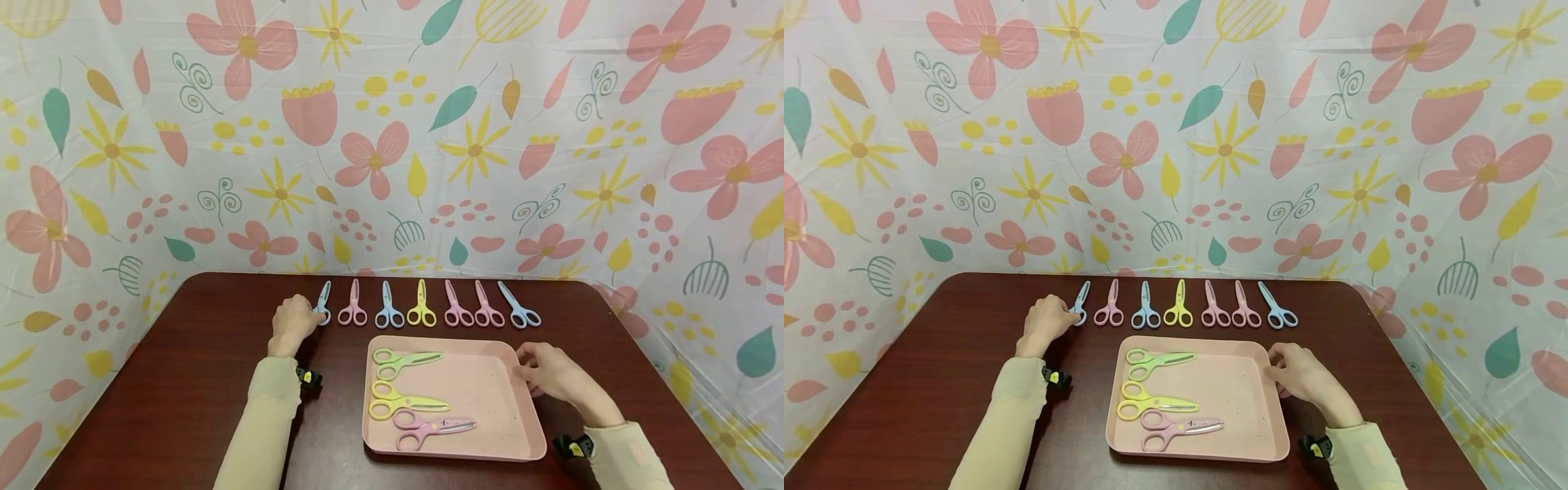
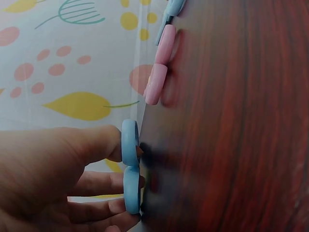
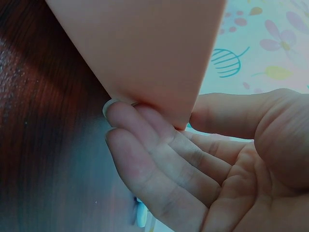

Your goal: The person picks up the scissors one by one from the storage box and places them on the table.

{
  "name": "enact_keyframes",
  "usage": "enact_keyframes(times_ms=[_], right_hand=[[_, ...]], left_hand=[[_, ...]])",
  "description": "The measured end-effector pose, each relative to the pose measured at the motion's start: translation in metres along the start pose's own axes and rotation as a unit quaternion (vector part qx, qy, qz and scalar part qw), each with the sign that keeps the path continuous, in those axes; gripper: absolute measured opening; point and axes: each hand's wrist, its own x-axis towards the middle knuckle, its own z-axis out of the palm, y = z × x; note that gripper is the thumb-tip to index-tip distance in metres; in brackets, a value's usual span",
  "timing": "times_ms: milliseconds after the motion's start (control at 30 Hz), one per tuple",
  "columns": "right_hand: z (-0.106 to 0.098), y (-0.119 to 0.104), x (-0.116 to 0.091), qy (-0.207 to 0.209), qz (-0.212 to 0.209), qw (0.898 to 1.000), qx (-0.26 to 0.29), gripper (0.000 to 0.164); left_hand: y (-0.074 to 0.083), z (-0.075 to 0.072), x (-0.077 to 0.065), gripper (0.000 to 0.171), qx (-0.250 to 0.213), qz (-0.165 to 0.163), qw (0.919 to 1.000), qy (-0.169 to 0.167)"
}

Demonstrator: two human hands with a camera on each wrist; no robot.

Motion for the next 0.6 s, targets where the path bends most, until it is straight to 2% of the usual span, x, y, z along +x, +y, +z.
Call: enact_keyframes(times_ms=[600], right_hand=[[0.0011, -0.0007, 0.0005, 0.001, 0.007, 1.000, 0.011, 0.017]], left_hand=[[-0.0025, 0.0028, 0.0020, 0.034, -0.022, 0.018, 0.9995, 0.010]])
